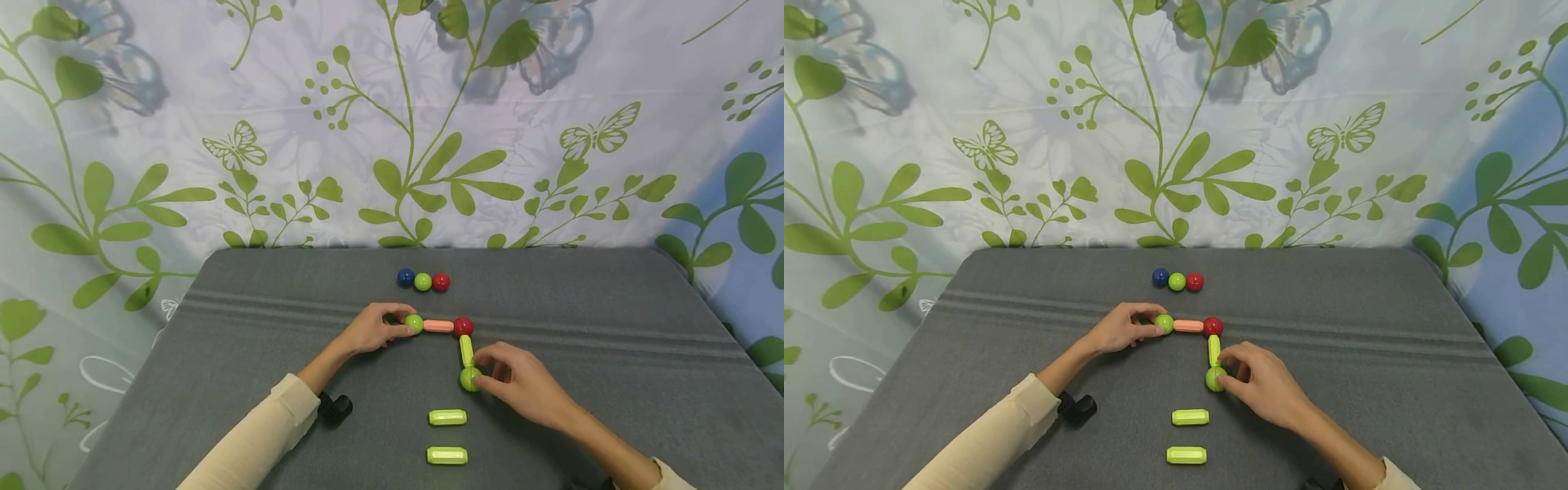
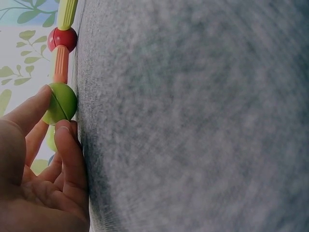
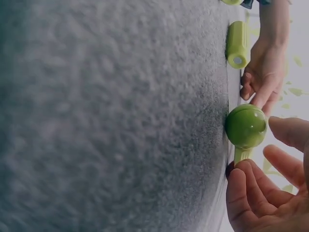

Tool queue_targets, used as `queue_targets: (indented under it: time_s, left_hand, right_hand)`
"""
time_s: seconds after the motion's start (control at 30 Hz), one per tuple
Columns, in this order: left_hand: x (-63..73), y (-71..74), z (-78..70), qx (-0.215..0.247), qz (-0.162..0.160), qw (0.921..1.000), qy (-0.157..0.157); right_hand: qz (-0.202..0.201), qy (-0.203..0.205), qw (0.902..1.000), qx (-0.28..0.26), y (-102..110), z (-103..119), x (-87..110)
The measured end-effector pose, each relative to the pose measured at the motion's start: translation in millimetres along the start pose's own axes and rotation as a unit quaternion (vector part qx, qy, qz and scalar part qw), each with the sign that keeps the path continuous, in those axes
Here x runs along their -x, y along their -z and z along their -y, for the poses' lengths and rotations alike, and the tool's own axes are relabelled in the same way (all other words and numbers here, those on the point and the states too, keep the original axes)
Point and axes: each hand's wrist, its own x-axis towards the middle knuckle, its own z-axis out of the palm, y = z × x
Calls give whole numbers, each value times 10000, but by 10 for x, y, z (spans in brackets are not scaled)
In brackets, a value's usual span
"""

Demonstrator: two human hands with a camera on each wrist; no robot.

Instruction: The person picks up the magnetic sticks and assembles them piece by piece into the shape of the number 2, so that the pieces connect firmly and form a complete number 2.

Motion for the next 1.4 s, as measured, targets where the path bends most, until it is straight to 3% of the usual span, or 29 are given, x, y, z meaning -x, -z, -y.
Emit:
queue_targets:
  time_s: [0.47,1.1,1.4]
  left_hand:
    - [-4,9,-4,3,2,10000,32]
    - [41,17,-19,286,-33,9993,-234]
    - [241,-123,-197,302,-542,9970,-459]
  right_hand:
    - [-59,255,9997,-37,-50,-24,39]
    - [73,75,9999,-91,-36,-44,58]
    - [49,91,9999,-94,-47,-46,81]
